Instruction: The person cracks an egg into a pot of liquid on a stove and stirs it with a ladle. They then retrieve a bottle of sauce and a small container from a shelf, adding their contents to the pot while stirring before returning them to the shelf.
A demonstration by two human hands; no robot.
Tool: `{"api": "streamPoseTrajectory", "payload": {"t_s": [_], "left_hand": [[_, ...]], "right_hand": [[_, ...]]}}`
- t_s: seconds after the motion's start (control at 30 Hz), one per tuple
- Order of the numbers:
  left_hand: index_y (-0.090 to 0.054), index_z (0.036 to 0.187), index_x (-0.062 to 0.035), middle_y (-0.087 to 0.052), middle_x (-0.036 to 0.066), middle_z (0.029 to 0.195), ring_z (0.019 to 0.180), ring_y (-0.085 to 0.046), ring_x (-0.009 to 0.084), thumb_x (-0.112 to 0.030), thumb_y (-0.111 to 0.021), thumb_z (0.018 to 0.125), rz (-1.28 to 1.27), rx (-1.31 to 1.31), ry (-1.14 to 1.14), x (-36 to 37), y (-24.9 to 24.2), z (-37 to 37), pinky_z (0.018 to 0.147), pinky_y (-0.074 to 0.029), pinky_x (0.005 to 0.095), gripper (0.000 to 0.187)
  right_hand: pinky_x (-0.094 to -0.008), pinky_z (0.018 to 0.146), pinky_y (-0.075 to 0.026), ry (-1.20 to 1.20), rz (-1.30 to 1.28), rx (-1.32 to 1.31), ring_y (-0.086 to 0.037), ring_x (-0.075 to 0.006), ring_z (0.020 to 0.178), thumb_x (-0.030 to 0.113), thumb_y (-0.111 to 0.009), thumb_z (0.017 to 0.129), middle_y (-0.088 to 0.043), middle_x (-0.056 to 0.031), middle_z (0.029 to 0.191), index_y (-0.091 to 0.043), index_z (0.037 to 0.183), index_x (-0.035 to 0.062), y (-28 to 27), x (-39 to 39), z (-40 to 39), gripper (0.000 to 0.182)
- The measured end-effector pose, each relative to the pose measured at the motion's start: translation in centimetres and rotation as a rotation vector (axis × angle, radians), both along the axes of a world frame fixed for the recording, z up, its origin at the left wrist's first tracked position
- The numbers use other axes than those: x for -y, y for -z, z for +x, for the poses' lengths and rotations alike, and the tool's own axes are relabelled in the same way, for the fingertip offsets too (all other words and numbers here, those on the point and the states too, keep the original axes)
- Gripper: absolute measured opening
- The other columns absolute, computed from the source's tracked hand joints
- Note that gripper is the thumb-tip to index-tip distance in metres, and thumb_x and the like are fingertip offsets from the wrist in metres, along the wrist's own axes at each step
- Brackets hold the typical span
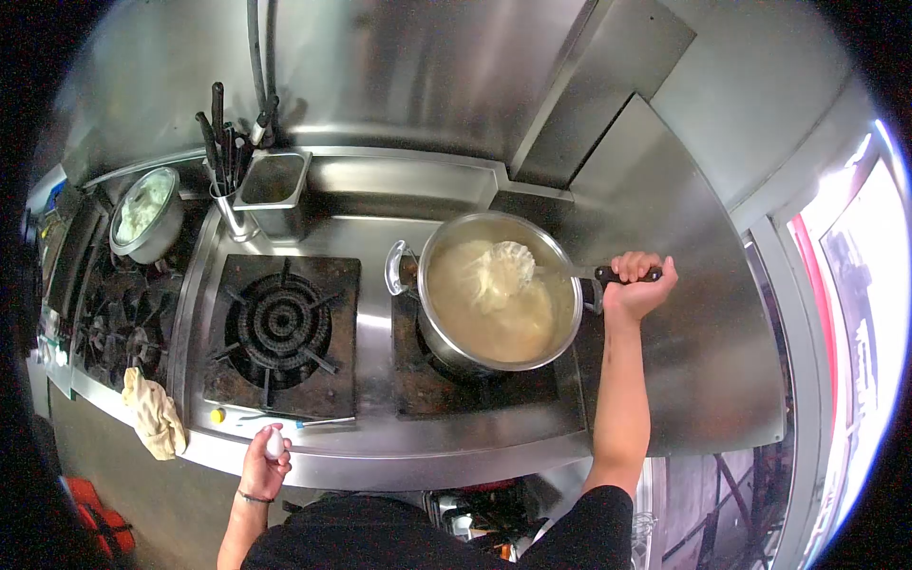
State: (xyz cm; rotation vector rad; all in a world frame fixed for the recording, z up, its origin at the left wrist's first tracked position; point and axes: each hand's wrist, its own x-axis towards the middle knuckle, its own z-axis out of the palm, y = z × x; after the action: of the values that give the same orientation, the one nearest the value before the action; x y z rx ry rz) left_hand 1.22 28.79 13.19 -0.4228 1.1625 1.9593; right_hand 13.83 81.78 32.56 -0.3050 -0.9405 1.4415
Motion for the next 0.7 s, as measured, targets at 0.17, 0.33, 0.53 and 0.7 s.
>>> {"api": "streamPoseTrajectory", "payload": {"t_s": [0.17,0.33,0.53,0.7], "left_hand": [[-0.051,0.110,-0.0073,-0.058,0.007,0.077,0.054,-0.050,0.0114,-0.032,-0.052,0.092,-0.009,-0.009,0.016,-0.4,-0.3,-0.4,0.045,-0.039,0.0228,0.031],[-0.051,0.110,-0.0075,-0.058,0.007,0.078,0.054,-0.050,0.0112,-0.033,-0.051,0.093,0.007,-0.018,0.023,-0.3,-0.1,-0.6,0.044,-0.039,0.0223,0.031],[-0.050,0.110,-0.0074,-0.058,0.007,0.079,0.053,-0.050,0.0113,-0.033,-0.051,0.092,-0.005,-0.009,-0.006,0.6,-0.1,-0.6,0.044,-0.039,0.0225,0.031],[-0.050,0.110,-0.0076,-0.058,0.007,0.079,0.053,-0.049,0.0112,-0.033,-0.052,0.092,-0.019,-0.013,-0.029,1.3,-0.1,-0.7,0.044,-0.038,0.0225,0.031]], "right_hand": [[-0.0302,0.045,-0.022,-0.198,0.691,0.176,-0.028,-0.0139,0.044,0.031,-0.046,0.087,-0.032,-0.0025,0.048,-0.034,0.055,0.0049,1.0,2.9,-0.2,0.043],[-0.0299,0.045,-0.027,-0.124,0.999,0.524,-0.037,-0.0173,0.044,0.022,-0.053,0.078,-0.038,-0.0070,0.050,-0.039,0.056,0.0002,4.3,2.9,-2.4,0.034],[-0.0299,0.048,-0.033,-0.158,0.965,0.669,-0.042,-0.0187,0.047,0.016,-0.053,0.076,-0.042,-0.0089,0.053,-0.041,0.058,-0.0012,9.4,1.6,-5.4,0.027],[-0.0318,0.053,-0.031,-0.319,0.365,0.268,-0.032,-0.0163,0.046,0.026,-0.047,0.088,-0.036,-0.0006,0.051,-0.035,0.057,0.0075,10.2,0.5,-5.8,0.038]]}}
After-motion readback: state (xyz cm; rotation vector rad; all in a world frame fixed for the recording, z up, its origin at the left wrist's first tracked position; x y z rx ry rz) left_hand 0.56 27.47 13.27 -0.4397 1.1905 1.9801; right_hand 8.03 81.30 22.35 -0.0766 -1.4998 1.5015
